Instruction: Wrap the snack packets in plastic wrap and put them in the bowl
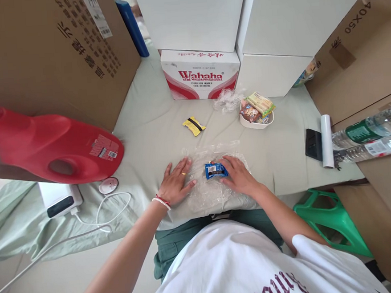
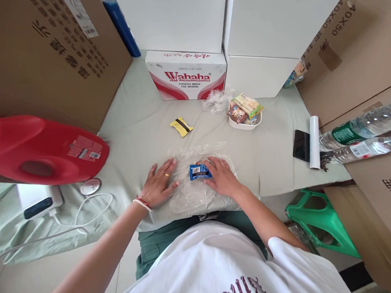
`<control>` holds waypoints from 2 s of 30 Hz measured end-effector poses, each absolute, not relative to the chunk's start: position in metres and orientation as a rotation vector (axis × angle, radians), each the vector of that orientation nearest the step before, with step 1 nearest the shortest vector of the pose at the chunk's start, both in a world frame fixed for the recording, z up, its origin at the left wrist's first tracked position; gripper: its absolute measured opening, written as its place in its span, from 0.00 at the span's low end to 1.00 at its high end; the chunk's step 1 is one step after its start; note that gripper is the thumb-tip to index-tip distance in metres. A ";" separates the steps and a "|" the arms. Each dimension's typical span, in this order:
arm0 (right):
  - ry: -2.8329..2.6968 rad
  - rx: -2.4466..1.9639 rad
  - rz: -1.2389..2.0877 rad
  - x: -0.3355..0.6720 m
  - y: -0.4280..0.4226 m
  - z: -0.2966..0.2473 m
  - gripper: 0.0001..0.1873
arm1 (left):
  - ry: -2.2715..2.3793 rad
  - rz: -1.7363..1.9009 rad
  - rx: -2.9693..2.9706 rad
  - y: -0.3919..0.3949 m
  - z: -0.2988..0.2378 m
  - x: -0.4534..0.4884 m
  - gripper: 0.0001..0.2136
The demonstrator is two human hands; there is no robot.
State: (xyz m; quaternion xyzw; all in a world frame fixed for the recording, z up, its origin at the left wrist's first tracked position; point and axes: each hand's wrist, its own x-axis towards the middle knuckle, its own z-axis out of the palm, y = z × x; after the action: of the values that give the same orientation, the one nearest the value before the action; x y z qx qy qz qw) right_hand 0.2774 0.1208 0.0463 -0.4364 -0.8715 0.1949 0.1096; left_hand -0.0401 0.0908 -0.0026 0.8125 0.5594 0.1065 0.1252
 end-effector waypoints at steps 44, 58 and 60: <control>-2.760 -1.553 0.524 0.240 0.262 0.082 0.31 | 2.201 1.004 1.891 0.032 0.033 0.011 0.14; -2.746 -1.305 0.740 0.236 0.202 0.104 0.16 | 1.795 0.411 2.264 0.081 0.040 0.067 0.22; -2.854 -1.168 0.728 0.240 0.174 0.095 0.17 | 1.794 0.420 2.235 0.081 0.035 0.064 0.19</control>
State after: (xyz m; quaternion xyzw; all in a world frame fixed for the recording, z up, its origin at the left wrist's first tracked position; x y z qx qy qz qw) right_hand 0.2402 0.1743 0.0946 -0.3687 -0.9006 0.2298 -0.0137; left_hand 0.0639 0.0808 0.0349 0.7659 0.6147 0.1437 0.1220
